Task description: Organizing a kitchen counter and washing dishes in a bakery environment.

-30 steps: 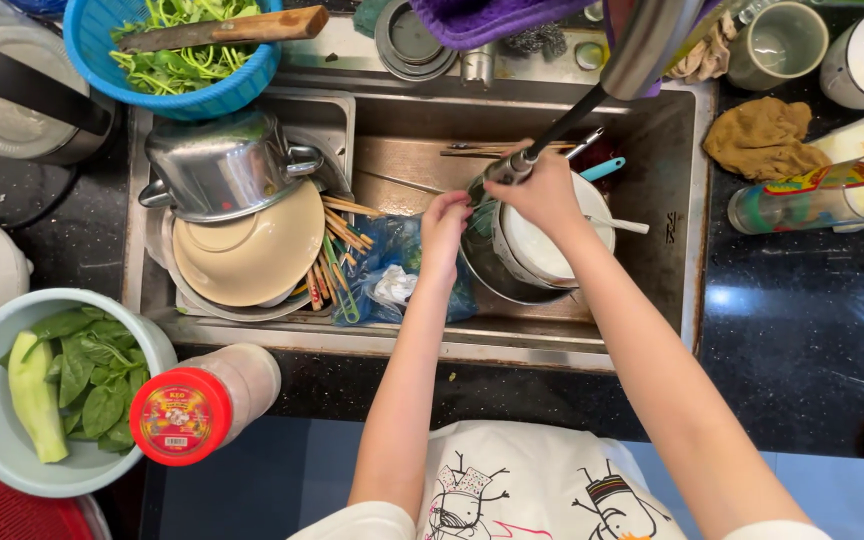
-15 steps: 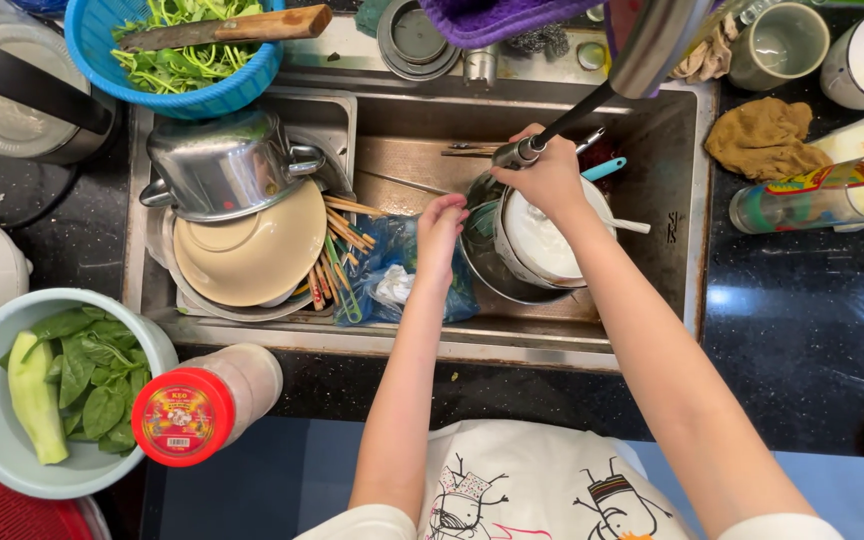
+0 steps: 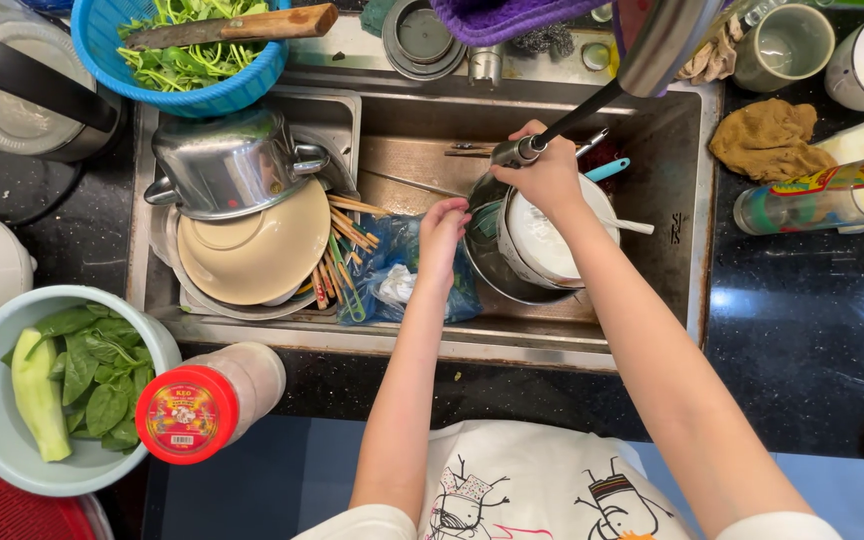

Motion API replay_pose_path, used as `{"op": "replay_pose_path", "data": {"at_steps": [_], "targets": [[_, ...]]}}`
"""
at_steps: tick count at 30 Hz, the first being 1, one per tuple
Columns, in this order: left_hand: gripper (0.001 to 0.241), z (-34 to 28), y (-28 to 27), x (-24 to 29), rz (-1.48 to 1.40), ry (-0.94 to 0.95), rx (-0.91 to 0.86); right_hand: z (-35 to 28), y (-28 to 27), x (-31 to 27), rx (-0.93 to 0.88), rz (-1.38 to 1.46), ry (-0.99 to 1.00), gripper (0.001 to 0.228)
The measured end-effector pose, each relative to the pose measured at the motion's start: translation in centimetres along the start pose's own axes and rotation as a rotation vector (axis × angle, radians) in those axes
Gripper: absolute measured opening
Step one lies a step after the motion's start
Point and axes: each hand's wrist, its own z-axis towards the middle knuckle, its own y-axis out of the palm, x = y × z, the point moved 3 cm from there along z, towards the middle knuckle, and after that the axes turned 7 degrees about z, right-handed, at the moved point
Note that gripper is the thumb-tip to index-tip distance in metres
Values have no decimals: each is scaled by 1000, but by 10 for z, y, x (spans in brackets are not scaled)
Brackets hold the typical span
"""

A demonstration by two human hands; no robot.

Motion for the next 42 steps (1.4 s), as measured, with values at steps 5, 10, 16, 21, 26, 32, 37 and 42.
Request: {"op": "replay_pose_path", "data": {"at_steps": [5,10,16,21,26,32,37,42], "targets": [[26,4,2,-5,-4,-8,-12,-3,-2,1,6,9,16,44],[26,0,5,-1,11,-25,-10,-4,-2,0,11,-28,20,44],[27,1,1,-6,16,-21,-9,-2,0,-3,23,-25,28,43],[28,2,-2,-11,10,-32,-10,-1,1,-2,23,26,46,43],[27,0,-1,-12,-9,-41,-20,-3,2,-6,19,18,46,43],[27,1,-3,-15,-24,-46,-20,-4,5,-8,22,13,24,43],[27,2,-6,-18,-13,-49,-17,-7,10,-5,-30,57,50,42],[29,5,-7,-22,-16,-56,-5,-13,14,-4,-55,68,37,43]]}}
